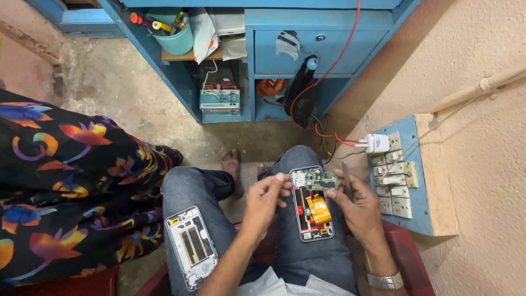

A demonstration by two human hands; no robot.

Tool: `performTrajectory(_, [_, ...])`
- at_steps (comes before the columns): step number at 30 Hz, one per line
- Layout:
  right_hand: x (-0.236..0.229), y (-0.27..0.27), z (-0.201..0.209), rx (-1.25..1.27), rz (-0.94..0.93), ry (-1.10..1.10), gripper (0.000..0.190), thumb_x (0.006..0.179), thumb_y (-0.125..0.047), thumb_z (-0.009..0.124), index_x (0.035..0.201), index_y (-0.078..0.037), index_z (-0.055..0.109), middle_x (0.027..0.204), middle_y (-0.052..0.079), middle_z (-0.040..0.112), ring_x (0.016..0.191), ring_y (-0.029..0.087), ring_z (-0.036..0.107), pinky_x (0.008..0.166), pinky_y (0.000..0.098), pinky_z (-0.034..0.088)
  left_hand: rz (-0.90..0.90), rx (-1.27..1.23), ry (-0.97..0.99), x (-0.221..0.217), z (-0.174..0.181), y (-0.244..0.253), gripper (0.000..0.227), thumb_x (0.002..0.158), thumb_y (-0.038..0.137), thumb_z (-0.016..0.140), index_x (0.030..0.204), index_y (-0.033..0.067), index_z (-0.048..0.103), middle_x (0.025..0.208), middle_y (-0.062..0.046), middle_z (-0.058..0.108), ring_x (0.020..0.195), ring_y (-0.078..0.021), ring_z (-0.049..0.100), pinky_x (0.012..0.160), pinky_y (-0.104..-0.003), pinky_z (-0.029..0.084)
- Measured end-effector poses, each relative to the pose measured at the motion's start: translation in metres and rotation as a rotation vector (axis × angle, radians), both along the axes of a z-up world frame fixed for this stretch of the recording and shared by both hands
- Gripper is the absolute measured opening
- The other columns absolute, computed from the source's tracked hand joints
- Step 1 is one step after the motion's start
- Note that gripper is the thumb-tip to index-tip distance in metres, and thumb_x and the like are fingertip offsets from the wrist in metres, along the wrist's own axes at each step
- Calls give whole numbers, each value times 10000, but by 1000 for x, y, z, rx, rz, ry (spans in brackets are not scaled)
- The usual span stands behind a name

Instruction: The person disassembles and repairs a mobile phone by removing the back cover and using a small screwdriver and other tools to manipulate internal components on the circuit board.

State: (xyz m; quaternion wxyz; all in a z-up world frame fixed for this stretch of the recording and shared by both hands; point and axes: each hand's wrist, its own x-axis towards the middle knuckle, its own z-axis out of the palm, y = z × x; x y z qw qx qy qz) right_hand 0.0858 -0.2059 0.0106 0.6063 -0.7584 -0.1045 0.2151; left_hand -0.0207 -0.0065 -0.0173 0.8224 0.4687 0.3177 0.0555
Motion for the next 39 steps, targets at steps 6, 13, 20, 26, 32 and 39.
performTrajectory(6, [8, -1, -7, 66, -9, 42, 507, 893, -53, 760, 1380, 12, 634, 969, -27, 639, 861, 52, 583, 761, 191, 481, 40, 152, 89, -6, -10, -7, 277, 954, 219, 665, 1105, 12, 771, 886, -43, 739, 730, -82, 648, 594, -225, 524])
performTrajectory(13, [13, 15, -9, -151, 172, -233, 448, 841, -74, 799, 1273, -10, 703, 985, 10, 599, 880, 76, 573, 762, 221, 498, 27, 444, 89, 0, -1, -14, 244, 903, 139, 715, 1089, -12, 760, 882, -28, 697, 712, -72, 642, 604, -238, 530])
performTrajectory(20, [14, 26, -1, -177, 199, -276, 466, 838, -106, 784, 1285, -21, 683, 1026, 2, 631, 894, 80, 587, 778, 221, 509, 29, 437, 76, 3, 1, -13, 243, 887, 116, 718, 1090, -10, 765, 885, -40, 696, 714, -83, 649, 624, -252, 541])
performTrajectory(26, [13, 29, 7, -259, 201, -316, 473, 828, -115, 793, 1287, -55, 699, 972, 15, 622, 855, 93, 586, 739, 236, 507, 39, 521, 59, 4, -2, -12, 230, 881, 107, 722, 1072, -13, 767, 871, -38, 710, 716, -93, 668, 672, -254, 561])
performTrajectory(32, [13, 30, 10, -269, 207, -396, 447, 846, -132, 785, 1275, -40, 696, 944, 29, 611, 832, 106, 584, 732, 251, 499, 21, 522, 85, 4, -5, -13, 241, 875, 117, 726, 1078, -8, 764, 865, -39, 696, 713, -90, 661, 671, -250, 561])
performTrajectory(39, [13, 31, 11, -273, 208, -434, 451, 834, -139, 790, 1265, -40, 698, 931, 34, 614, 816, 115, 592, 714, 255, 502, 19, 527, 77, 5, -4, -13, 244, 870, 108, 722, 1081, -9, 765, 857, -40, 690, 699, -85, 639, 658, -250, 546])
